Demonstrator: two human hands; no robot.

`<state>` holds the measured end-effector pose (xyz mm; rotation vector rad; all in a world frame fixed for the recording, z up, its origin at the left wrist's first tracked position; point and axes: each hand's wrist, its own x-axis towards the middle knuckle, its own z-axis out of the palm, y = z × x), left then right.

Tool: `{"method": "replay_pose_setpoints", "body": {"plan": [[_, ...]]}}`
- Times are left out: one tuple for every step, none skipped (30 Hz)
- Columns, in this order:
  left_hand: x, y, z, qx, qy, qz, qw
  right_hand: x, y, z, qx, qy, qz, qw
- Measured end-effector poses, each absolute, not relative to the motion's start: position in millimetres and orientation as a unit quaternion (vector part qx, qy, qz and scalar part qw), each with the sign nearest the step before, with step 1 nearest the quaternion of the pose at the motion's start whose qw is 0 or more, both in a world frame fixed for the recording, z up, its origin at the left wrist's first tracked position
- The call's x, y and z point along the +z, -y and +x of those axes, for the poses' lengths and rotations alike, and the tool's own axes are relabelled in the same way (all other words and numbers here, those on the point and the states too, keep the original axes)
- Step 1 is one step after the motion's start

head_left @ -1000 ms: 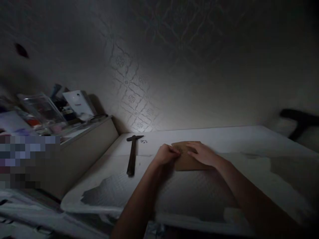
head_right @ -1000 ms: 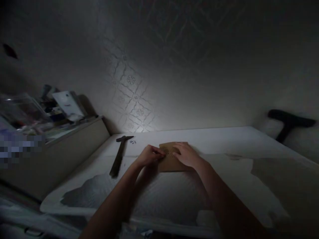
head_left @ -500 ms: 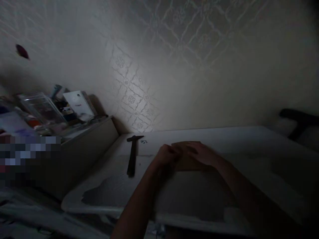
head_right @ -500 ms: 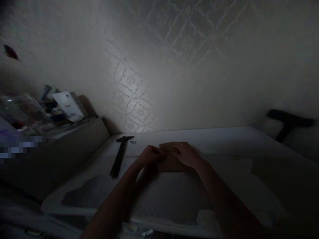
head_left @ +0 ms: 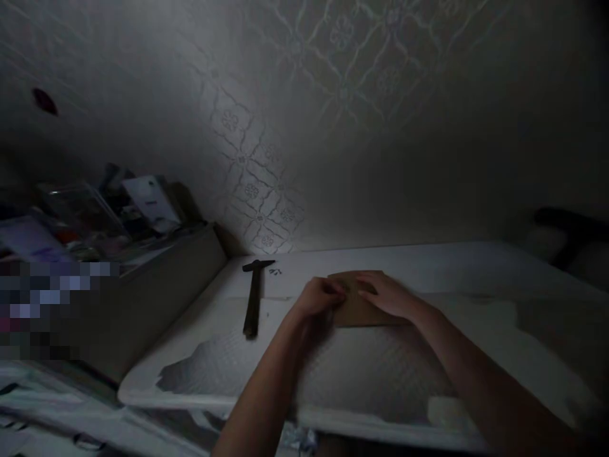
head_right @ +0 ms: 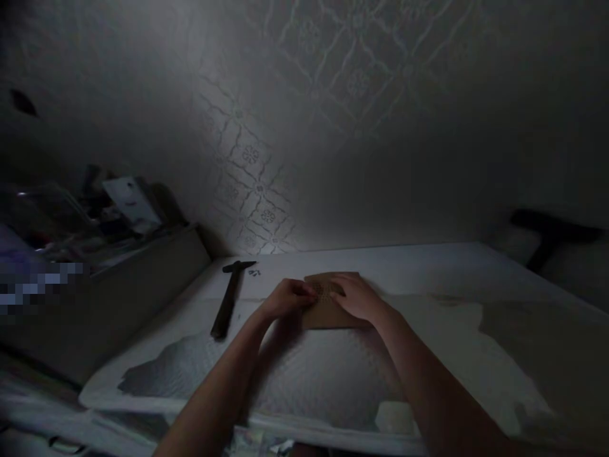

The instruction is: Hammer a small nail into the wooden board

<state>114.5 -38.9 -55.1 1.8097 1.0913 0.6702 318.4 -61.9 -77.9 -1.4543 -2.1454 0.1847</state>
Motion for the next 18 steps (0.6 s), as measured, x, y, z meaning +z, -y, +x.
{"method": "replay_pose_setpoints", "body": {"plan": [[-55.5,38.6,114.3,0.27,-0.437,0.734,0.443,-78.0,61.8,318.5,0.069,0.795,-0.54,0.267],[-55.8,38.3,114.2,0.272,-0.434,0.737,0.441,-78.2,61.6,318.7,0.071,0.793,-0.543,0.266],[-56.0,38.2,114.0,0.273,-0.433,0.737,0.44,-78.5,61.3,318.9,0.073,0.793,-0.545,0.264],[-56.1,38.2,114.0,0.274,-0.434,0.736,0.441,-78.8,60.9,319.1,0.075,0.792,-0.546,0.263],[-55.9,38.3,114.0,0.273,-0.434,0.735,0.443,-79.2,60.6,319.3,0.076,0.791,-0.547,0.263],[-55.6,38.4,114.0,0.273,-0.432,0.735,0.446,-79.5,60.3,319.4,0.076,0.791,-0.548,0.262],[-55.2,38.6,114.1,0.275,-0.431,0.733,0.449,-79.8,60.0,319.4,0.075,0.792,-0.547,0.26],[-54.7,38.8,114.2,0.275,-0.432,0.732,0.449,-80.1,59.8,319.4,0.073,0.795,-0.544,0.258],[-54.3,38.9,114.2,0.275,-0.431,0.733,0.448,-80.3,59.6,319.4,0.072,0.797,-0.541,0.257],[-54.0,38.9,114.2,0.277,-0.432,0.735,0.444,-80.4,59.5,319.3,0.071,0.798,-0.54,0.257],[-53.7,38.8,114.1,0.28,-0.434,0.736,0.438,-80.5,59.3,319.2,0.07,0.798,-0.541,0.258],[-53.5,38.7,114.1,0.283,-0.439,0.737,0.429,-80.5,59.2,319.1,0.071,0.798,-0.54,0.259],[-53.3,38.6,114.2,0.286,-0.445,0.739,0.416,-80.5,59.2,319.1,0.072,0.798,-0.539,0.26],[-53.1,38.6,114.4,0.288,-0.454,0.742,0.4,-80.4,59.2,319.0,0.074,0.797,-0.539,0.262],[-52.8,38.8,114.7,0.293,-0.467,0.743,0.38,-80.4,59.2,319.0,0.074,0.796,-0.54,0.263],[-52.3,39.0,115.2,0.299,-0.482,0.742,0.356,-80.4,59.2,318.8,0.072,0.795,-0.542,0.264],[-51.8,39.4,115.7,0.306,-0.498,0.741,0.332,-80.6,59.2,318.6,0.069,0.795,-0.542,0.264],[-51.0,39.8,116.1,0.314,-0.514,0.737,0.307,-80.9,59.3,318.1,0.063,0.794,-0.545,0.263]]}}
